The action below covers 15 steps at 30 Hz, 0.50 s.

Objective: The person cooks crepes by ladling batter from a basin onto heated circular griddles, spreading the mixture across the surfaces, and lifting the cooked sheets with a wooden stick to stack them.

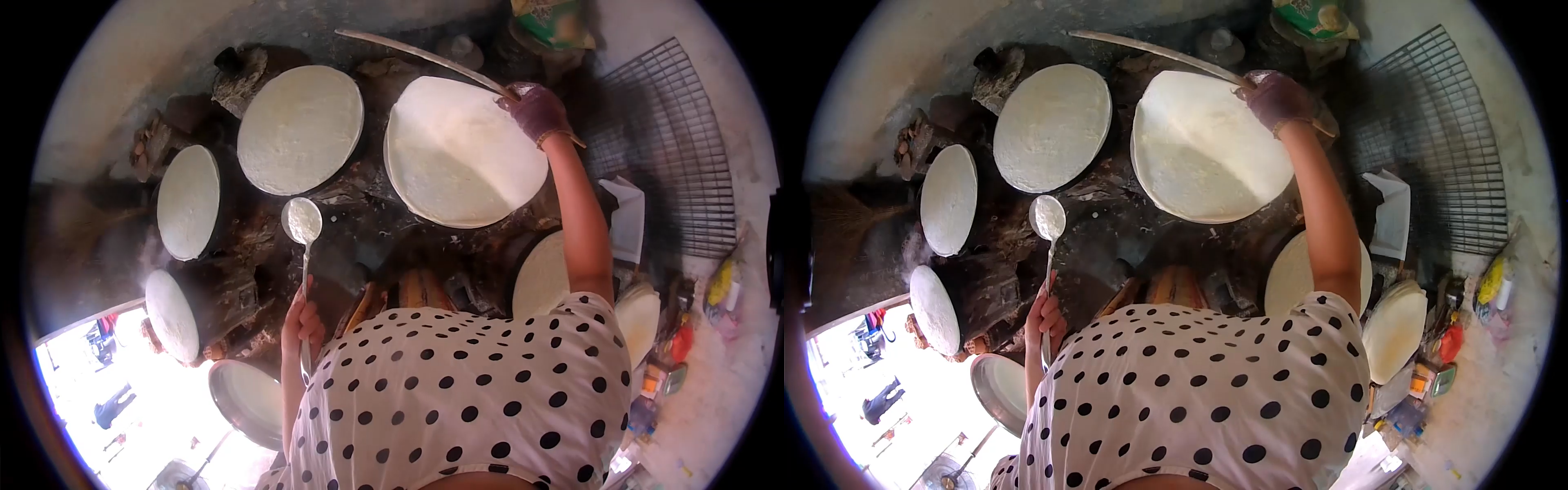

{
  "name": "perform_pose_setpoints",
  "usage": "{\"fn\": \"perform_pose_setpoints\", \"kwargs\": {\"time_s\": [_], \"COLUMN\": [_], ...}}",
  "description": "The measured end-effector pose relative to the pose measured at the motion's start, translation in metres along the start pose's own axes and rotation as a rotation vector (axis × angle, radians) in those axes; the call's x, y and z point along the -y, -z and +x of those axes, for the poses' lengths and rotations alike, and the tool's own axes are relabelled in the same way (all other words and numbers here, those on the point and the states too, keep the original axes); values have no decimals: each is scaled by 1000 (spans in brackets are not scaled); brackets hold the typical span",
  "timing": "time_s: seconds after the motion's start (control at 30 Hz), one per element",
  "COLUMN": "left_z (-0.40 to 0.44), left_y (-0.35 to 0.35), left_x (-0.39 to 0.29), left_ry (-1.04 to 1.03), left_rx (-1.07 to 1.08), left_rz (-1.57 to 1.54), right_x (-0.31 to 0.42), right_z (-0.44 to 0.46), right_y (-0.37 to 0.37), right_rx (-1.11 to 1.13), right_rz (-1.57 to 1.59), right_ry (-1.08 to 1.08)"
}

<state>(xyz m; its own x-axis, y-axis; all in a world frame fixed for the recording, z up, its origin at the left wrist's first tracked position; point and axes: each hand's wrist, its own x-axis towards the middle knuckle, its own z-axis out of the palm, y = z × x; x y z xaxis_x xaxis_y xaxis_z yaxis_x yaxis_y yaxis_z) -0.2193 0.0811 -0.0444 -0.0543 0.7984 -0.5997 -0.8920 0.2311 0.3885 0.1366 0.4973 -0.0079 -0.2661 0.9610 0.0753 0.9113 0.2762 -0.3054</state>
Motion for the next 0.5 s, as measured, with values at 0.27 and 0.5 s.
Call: {"fn": "perform_pose_setpoints", "kwargs": {"time_s": [0.27,0.5], "left_z": [-7,-6], "left_y": [11,17], "left_x": [-13,-23], "left_ry": [19,23], "left_rx": [-36,11], "left_rz": [-31,10], "right_x": [3,-186], "right_z": [30,19], "right_y": [43,-71], "right_rx": [-241,5], "right_rz": [-196,517], "right_ry": [109,-537]}}
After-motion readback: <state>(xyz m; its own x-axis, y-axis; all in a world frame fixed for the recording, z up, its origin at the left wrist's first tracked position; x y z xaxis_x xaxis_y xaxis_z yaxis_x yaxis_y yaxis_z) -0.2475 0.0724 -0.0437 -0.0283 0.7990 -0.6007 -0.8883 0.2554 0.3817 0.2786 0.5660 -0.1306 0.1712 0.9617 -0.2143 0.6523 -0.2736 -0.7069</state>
